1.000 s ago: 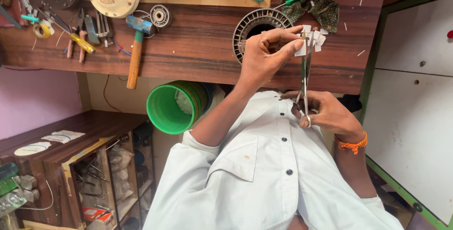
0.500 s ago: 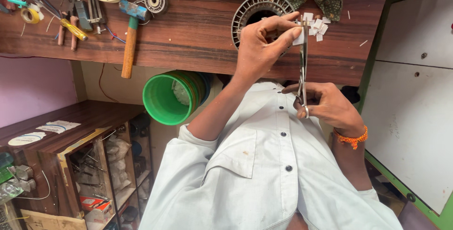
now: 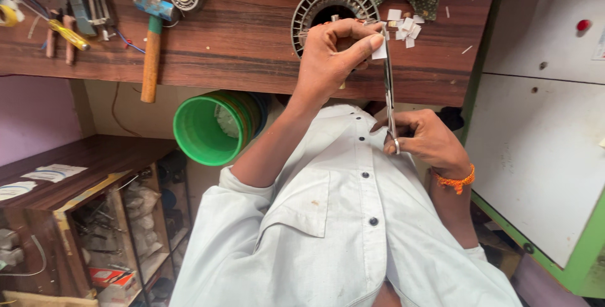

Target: The person cuts small white insulating strips with scissors and places them into the slots of a motor stator winding. They use a screwdriver to press the strips into place and repeat the process across multiple slots.

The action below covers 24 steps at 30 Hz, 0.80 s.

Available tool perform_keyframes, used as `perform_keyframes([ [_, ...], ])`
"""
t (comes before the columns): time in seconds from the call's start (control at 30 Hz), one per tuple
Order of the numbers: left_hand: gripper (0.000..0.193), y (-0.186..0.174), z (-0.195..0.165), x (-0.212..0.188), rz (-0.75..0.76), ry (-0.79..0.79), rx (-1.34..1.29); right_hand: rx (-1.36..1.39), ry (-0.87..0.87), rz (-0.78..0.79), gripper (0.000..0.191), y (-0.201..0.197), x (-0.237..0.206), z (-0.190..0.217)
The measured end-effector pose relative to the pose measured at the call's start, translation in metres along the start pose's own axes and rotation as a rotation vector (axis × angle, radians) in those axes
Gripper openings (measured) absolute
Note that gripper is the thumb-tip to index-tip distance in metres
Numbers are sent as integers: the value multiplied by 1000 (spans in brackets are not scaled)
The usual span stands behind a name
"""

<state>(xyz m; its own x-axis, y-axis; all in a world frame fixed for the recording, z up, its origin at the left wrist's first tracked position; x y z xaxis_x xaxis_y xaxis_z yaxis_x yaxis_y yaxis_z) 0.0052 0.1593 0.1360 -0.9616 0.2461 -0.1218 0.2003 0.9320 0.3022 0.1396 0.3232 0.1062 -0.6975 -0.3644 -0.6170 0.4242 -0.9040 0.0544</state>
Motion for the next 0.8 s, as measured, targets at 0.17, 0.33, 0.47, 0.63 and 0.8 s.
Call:
perform_keyframes([
  [0.17, 17, 5, -10, -6, 29, -55, -65, 138, -151, -211, 51, -24, -15, -1],
  [0.33, 9, 17, -9, -16, 60, -146, -223, 235, -443, -349, 88, -43, -25, 21],
  [0.47, 17, 16, -25, -15, 59, 51, -32, 252, -442, -351, 95, -47, -20, 30],
  [0.63, 23, 13, -27, -14, 76, 110, -96, -17, -366, -233, 96, -31, -16, 33],
  [0.8, 21, 3, -16, -13, 6, -9, -170, -92, -292, -101, 93, -18, -6, 31],
])
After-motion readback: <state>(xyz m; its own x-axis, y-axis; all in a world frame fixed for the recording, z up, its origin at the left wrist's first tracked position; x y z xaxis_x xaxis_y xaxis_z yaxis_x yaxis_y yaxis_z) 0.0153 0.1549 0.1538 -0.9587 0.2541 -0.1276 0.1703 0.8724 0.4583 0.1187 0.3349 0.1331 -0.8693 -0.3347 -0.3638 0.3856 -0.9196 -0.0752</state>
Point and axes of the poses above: each hand's wrist, its own x-axis towards the middle knuckle, its own y-axis out of the palm, z = x × y, the point moved 9 cm from there along x, towards the middle knuckle, and after that the axes turned 2 degrees about -z, right-handed, at the moved point
